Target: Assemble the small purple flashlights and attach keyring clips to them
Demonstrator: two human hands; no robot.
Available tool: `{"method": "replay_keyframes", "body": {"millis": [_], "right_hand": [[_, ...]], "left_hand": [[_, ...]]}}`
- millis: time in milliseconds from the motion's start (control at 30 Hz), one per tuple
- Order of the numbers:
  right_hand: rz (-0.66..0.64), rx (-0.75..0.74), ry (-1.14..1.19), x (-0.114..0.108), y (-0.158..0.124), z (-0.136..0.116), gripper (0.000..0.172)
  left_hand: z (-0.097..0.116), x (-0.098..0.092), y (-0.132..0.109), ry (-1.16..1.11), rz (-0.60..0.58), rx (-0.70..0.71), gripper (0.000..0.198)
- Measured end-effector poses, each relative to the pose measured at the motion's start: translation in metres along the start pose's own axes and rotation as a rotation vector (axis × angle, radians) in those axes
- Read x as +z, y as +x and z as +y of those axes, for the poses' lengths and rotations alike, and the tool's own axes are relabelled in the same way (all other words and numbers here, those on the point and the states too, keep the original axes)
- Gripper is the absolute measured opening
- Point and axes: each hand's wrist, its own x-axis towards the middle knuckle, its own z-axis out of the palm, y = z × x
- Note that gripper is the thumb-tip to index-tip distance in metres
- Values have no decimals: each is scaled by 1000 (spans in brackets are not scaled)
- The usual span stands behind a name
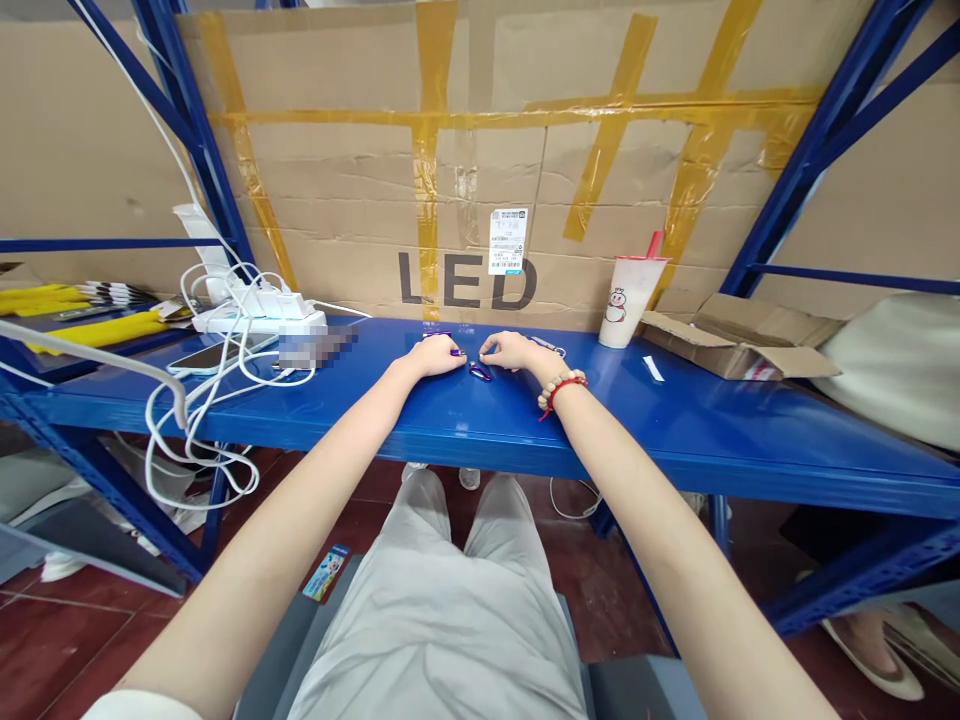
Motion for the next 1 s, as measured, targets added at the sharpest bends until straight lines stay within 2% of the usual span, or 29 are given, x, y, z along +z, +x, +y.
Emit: {"method": "replay_keyframes", "body": {"millis": [300, 533, 767, 1000], "right_hand": [[-8, 40, -55, -7, -11, -13, 36], [-7, 32, -43, -16, -21, -23, 35], [-22, -1, -41, -18, -24, -20, 36], [-11, -10, -50, -9, -12, -12, 34]], "left_hand": [[0, -3, -1, 11, -25, 13, 39], [-1, -3, -2, 25, -9, 30, 38], [-2, 1, 3, -17, 24, 4, 38], [-3, 2, 2, -101, 37, 0, 36]]}}
